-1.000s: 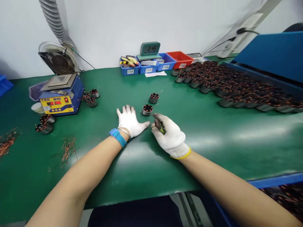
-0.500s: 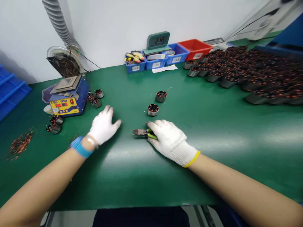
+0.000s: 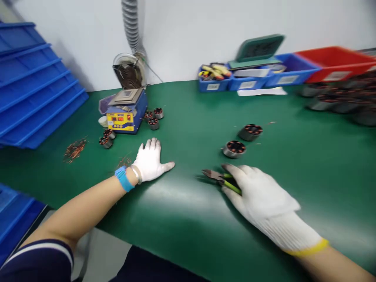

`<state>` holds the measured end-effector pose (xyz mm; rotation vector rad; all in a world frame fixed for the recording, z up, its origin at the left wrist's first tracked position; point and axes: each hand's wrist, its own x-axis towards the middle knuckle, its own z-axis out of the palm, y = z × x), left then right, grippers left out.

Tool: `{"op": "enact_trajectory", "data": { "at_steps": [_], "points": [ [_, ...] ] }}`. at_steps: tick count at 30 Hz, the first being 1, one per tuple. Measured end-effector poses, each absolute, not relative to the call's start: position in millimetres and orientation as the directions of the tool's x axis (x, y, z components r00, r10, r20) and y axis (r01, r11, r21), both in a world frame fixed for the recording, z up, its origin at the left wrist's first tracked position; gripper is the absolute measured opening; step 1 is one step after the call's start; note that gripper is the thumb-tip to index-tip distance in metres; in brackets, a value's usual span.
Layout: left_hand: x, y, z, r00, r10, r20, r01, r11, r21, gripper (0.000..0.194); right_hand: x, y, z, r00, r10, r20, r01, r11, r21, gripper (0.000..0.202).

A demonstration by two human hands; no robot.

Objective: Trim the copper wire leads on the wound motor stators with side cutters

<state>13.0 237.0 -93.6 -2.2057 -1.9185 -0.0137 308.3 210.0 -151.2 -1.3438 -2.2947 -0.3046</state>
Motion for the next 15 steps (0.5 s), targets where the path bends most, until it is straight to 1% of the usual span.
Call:
{"op": "enact_trajectory", "data": {
  "at_steps": [1,2,3,4,5,6,7,8,9,12,15],
  "points": [
    [-2,220,-90,0.134,0.981,0.141,0.981,-0.111,-0.159,0.094,310,213,-154,-0.435,0.745,0.506,0.852,0.522,-0.035,0.041],
    [-17,206,-84,0.106,0.980,0.168,0.985,-0.081,-0.152,0.092,311,216,-156,-0.448,0.730,0.516,0.841,0.540,-0.033,0.041],
    [-34,195,-77,0.058,0.970,0.237,0.991,-0.027,-0.132,0.090,311,217,-157,-0.455,0.721,0.523,0.834,0.551,-0.034,0.040],
    [-51,188,-70,-0.025,0.937,0.348,0.995,0.056,-0.081,0.089,311,218,-158,-0.456,0.717,0.528,0.831,0.555,-0.036,0.039],
    [-69,184,-62,-0.144,0.868,0.475,0.986,0.164,-0.001,0.090,310,217,-157,-0.455,0.716,0.529,0.830,0.556,-0.039,0.037],
    [-86,182,-55,-0.276,0.784,0.556,0.959,0.267,0.099,0.093,309,216,-156,-0.451,0.719,0.529,0.832,0.554,-0.044,0.036],
    [-103,184,-49,-0.397,0.720,0.569,0.916,0.347,0.200,0.099,307,214,-154,-0.445,0.723,0.528,0.834,0.550,-0.050,0.034],
    [-119,188,-44,-0.450,0.708,0.544,0.893,0.373,0.252,0.101,305,212,-151,-0.436,0.729,0.528,0.839,0.542,-0.056,0.033],
    [-132,193,-41,-0.473,0.721,0.506,0.881,0.374,0.290,0.099,303,210,-149,-0.426,0.734,0.529,0.844,0.533,-0.060,0.032],
    [-155,208,-37,-0.453,0.796,0.402,0.876,0.313,0.368,0.081,299,206,-141,-0.389,0.761,0.520,0.872,0.485,-0.058,0.030],
    [-149,206,-39,-0.407,0.827,0.388,0.882,0.247,0.401,0.073,296,205,-135,-0.378,0.776,0.505,0.893,0.450,-0.022,0.033]
  ]
}}
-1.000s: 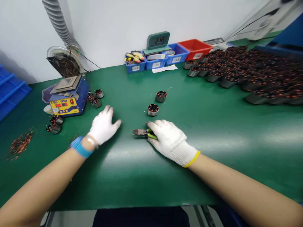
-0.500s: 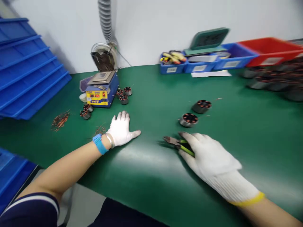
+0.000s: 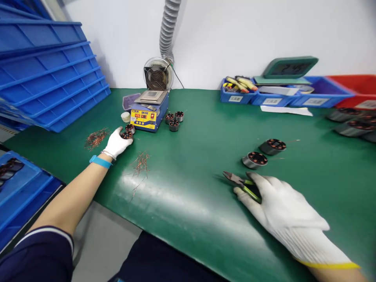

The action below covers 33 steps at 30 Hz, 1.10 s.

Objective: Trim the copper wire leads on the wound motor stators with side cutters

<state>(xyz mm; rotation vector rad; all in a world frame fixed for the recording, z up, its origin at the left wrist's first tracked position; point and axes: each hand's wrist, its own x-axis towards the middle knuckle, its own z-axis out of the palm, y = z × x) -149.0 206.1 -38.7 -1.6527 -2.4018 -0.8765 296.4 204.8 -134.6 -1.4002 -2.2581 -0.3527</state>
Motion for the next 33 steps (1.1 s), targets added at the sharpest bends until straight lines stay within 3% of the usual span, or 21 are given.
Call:
{"op": "enact_trajectory", "data": {
  "at_steps": [4,6,8,10,12,15,17,20,22,24,26,28,31,33],
  "points": [
    [-95,178,-51,-0.204,0.916,0.346,0.915,0.053,0.400,0.057,284,193,-121,-0.396,0.714,0.577,0.884,0.467,0.030,0.051],
    [-58,166,-59,-0.058,0.954,0.295,0.921,-0.063,0.385,0.043,265,179,-110,-0.394,0.682,0.616,0.845,0.533,-0.050,0.056],
    [-24,158,-64,0.054,0.970,0.237,0.952,-0.121,0.280,0.037,239,165,-99,-0.353,0.798,0.488,0.836,0.503,-0.219,0.050],
    [-2,157,-68,0.094,0.985,0.142,0.980,-0.117,0.163,0.043,214,157,-89,-0.376,0.917,0.132,0.837,0.398,-0.376,0.043],
    [6,159,-71,0.128,0.991,0.048,0.985,-0.133,0.113,0.056,198,158,-81,-0.368,0.927,-0.078,0.832,0.291,-0.472,0.044],
    [-5,164,-76,0.286,0.958,-0.014,0.939,-0.278,0.201,0.094,197,165,-76,-0.412,0.893,-0.182,0.776,0.239,-0.585,0.050],
    [-17,166,-79,0.391,0.920,0.001,0.880,-0.374,0.291,0.104,199,170,-78,-0.436,0.875,-0.213,0.741,0.214,-0.636,0.052],
    [-23,167,-81,0.479,0.878,0.013,0.812,-0.449,0.374,0.067,194,173,-85,-0.405,0.896,-0.180,0.706,0.181,-0.685,0.044],
    [-19,167,-82,0.463,0.887,0.006,0.817,-0.429,0.384,0.045,185,174,-94,-0.365,0.929,-0.060,0.659,0.212,-0.722,0.030],
    [-14,167,-83,0.406,0.914,0.002,0.848,-0.378,0.372,0.037,179,174,-101,-0.340,0.937,0.077,0.615,0.283,-0.736,0.022],
    [-11,167,-85,0.376,0.927,0.007,0.864,-0.353,0.358,0.033,180,175,-106,-0.350,0.917,0.190,0.604,0.376,-0.703,0.019],
    [-11,167,-87,0.374,0.927,0.019,0.864,-0.355,0.358,0.031,186,174,-107,-0.408,0.867,0.284,0.644,0.495,-0.584,0.021],
    [-11,166,-88,0.375,0.926,0.042,0.857,-0.363,0.366,0.027,194,170,-99,-0.574,0.714,0.400,0.690,0.685,-0.233,0.028],
    [-11,165,-88,0.373,0.927,0.046,0.855,-0.362,0.371,0.027,195,163,-90,-0.660,0.643,0.389,0.692,0.722,-0.019,0.033]
  ]
}}
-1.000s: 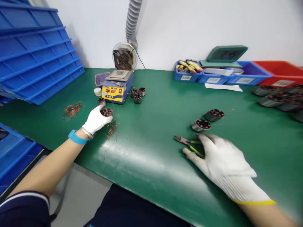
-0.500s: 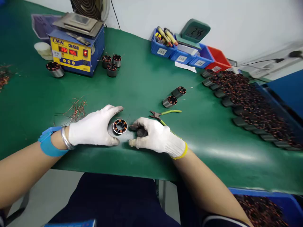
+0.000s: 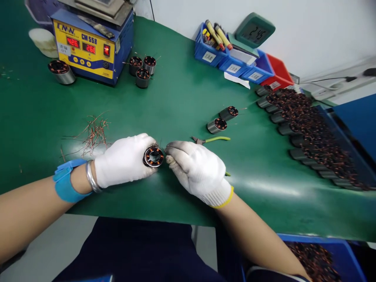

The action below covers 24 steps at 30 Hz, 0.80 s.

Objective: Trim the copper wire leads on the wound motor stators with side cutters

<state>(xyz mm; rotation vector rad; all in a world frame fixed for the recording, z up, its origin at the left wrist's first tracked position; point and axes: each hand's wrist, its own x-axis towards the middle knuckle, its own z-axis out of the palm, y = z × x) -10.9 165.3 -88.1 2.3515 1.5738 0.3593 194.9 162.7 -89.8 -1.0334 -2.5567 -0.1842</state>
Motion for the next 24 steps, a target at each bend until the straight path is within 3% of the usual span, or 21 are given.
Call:
{"op": "enact_trajectory", "data": {
  "at_steps": [2,4,8,12,15,19,21,24],
  "points": [
    [-10,165,-87,0.362,0.931,0.042,0.862,-0.351,0.367,0.028,195,153,-82,-0.698,0.634,0.332,0.694,0.714,0.097,0.034],
    [-9,164,-87,0.346,0.937,0.039,0.875,-0.338,0.346,0.030,197,145,-78,-0.739,0.620,0.264,0.662,0.742,0.108,0.032],
    [-7,163,-87,0.278,0.960,0.034,0.916,-0.276,0.290,0.034,213,144,-86,-0.741,0.617,0.265,0.593,0.786,-0.173,0.031],
    [-5,162,-88,0.222,0.974,0.053,0.943,-0.228,0.244,0.037,222,154,-99,-0.548,0.816,0.184,0.714,0.571,-0.406,0.037],
    [-3,162,-88,0.190,0.979,0.072,0.956,-0.201,0.215,0.038,218,160,-97,-0.464,0.881,0.088,0.773,0.452,-0.445,0.037],
    [-3,163,-87,0.178,0.982,0.061,0.959,-0.187,0.215,0.039,227,176,-77,-0.383,0.912,-0.149,0.867,0.300,-0.397,0.030],
    [-3,163,-86,0.176,0.983,0.051,0.959,-0.183,0.215,0.040,235,187,-67,-0.514,0.839,-0.180,0.760,0.349,-0.548,0.021],
    [-3,163,-85,0.172,0.984,0.054,0.963,-0.179,0.203,0.041,231,196,-65,-0.624,0.782,0.001,0.488,0.391,-0.781,0.052]
  ]
}}
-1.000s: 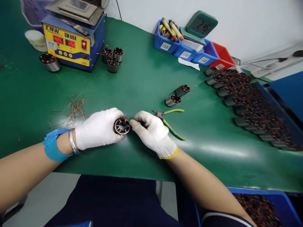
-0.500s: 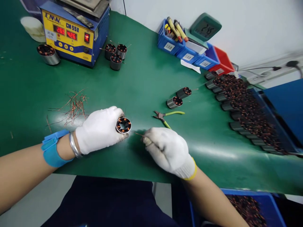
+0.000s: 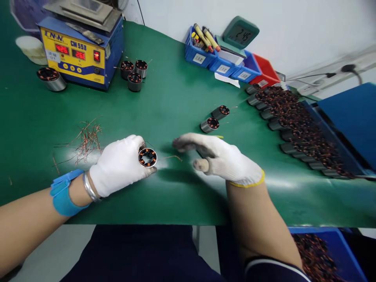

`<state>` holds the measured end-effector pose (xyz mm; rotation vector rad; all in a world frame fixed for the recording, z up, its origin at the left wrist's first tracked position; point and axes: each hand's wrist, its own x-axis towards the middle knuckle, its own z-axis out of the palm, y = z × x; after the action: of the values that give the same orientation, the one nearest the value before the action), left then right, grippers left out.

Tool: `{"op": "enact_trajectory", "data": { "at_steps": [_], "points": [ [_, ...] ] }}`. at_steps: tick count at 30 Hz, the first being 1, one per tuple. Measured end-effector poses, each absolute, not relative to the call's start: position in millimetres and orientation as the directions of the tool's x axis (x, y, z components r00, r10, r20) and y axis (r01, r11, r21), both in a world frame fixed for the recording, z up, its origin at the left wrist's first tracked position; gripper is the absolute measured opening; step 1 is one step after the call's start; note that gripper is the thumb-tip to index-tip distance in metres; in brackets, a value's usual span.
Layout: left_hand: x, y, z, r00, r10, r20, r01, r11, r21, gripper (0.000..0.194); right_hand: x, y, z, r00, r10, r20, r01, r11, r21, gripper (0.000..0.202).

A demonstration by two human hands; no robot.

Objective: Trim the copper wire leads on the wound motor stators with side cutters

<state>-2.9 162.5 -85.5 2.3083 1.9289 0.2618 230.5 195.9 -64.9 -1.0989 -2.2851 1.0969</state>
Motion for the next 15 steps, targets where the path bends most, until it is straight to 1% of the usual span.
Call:
{"op": "enact_trajectory", "data": {
  "at_steps": [1,2,3,4,5,6,10,13,14,15],
  "points": [
    [-3,162,-85,0.170,0.984,0.058,0.963,-0.178,0.200,0.042,222,196,-68,-0.573,0.817,0.060,0.461,0.383,-0.801,0.055],
    [-2,162,-85,0.166,0.984,0.062,0.964,-0.175,0.199,0.042,212,195,-73,-0.487,0.866,0.115,0.473,0.372,-0.799,0.054],
    [-2,161,-85,0.164,0.984,0.066,0.965,-0.174,0.198,0.042,200,194,-78,-0.419,0.896,0.146,0.498,0.361,-0.788,0.046],
    [-2,161,-85,0.161,0.985,0.069,0.965,-0.172,0.198,0.042,188,192,-84,-0.382,0.907,0.177,0.511,0.367,-0.777,0.031],
    [-2,161,-85,0.158,0.985,0.069,0.965,-0.169,0.199,0.041,179,191,-89,-0.366,0.907,0.210,0.531,0.389,-0.753,0.019],
    [-2,161,-85,0.157,0.985,0.069,0.965,-0.168,0.200,0.041,171,190,-94,-0.353,0.904,0.240,0.561,0.410,-0.719,0.015],
    [-3,163,-82,0.179,0.982,0.057,0.955,-0.187,0.230,0.037,165,196,-106,-0.303,0.893,0.332,0.724,0.442,-0.529,0.017],
    [-4,164,-80,0.192,0.981,0.030,0.945,-0.193,0.263,0.035,169,205,-105,-0.349,0.891,0.291,0.793,0.446,-0.414,0.020],
    [-4,164,-79,0.191,0.981,0.022,0.943,-0.190,0.274,0.035,171,208,-104,-0.359,0.895,0.265,0.802,0.441,-0.403,0.021],
    [-5,164,-78,0.189,0.982,0.016,0.940,-0.186,0.286,0.034,171,209,-101,-0.367,0.898,0.242,0.797,0.438,-0.416,0.021]
  ]
}}
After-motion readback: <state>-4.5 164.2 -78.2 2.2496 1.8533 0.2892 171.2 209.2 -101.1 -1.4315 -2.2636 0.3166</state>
